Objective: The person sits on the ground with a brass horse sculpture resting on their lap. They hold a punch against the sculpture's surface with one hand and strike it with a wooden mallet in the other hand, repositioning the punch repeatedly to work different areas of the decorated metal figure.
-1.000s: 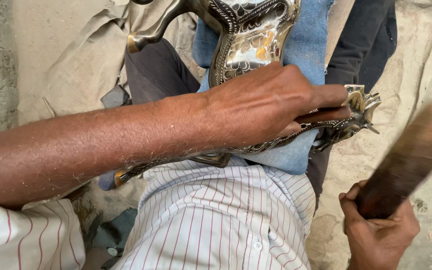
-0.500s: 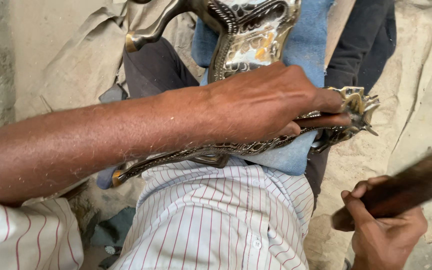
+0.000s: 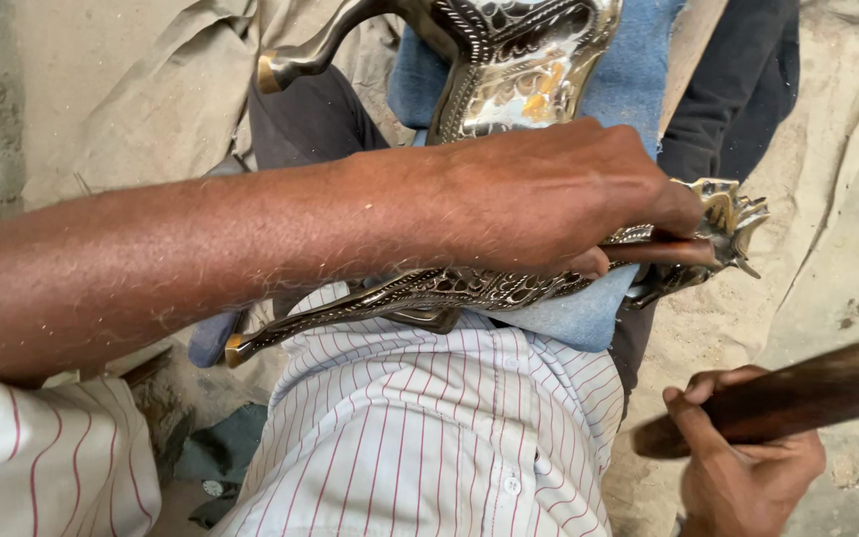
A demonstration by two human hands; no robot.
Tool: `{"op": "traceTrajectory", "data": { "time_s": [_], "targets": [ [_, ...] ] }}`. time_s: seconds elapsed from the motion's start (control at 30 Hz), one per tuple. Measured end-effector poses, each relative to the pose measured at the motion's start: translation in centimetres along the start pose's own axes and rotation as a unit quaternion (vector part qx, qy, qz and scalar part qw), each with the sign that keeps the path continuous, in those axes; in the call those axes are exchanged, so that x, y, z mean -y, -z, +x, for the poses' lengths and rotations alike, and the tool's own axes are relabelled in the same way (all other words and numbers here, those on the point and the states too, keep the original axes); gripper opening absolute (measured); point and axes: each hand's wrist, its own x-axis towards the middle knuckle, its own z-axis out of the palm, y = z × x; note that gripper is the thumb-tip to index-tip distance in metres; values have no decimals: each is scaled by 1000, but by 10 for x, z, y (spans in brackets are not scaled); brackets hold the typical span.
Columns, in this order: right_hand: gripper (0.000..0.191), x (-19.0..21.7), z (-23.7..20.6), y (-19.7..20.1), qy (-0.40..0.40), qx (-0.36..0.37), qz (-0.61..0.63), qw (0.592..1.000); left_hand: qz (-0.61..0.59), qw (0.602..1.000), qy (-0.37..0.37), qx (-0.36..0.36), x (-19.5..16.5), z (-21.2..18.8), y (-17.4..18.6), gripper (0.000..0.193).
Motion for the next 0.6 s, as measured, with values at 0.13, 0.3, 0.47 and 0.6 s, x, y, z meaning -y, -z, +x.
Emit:
{"op": "traceTrajectory", "data": {
  "time_s": [0.13,0.3,0.47,0.6],
  "targets": [
    [32,5,-3,-1,-54,-36,-58,996,-7,1000,-11,29,4,1,2,58],
    [25,-2,-8,0,-56,11,-33,998,-22,999,-21,20,6,3,2,61],
    [34,-10,-10,-1,5,-10,132,991,-18,998,-55,1,10,1,2,63],
    [34,-9,-13,-6,26,-8,-72,997,-4,996,22,86,12,4,1,55]
  ]
}}
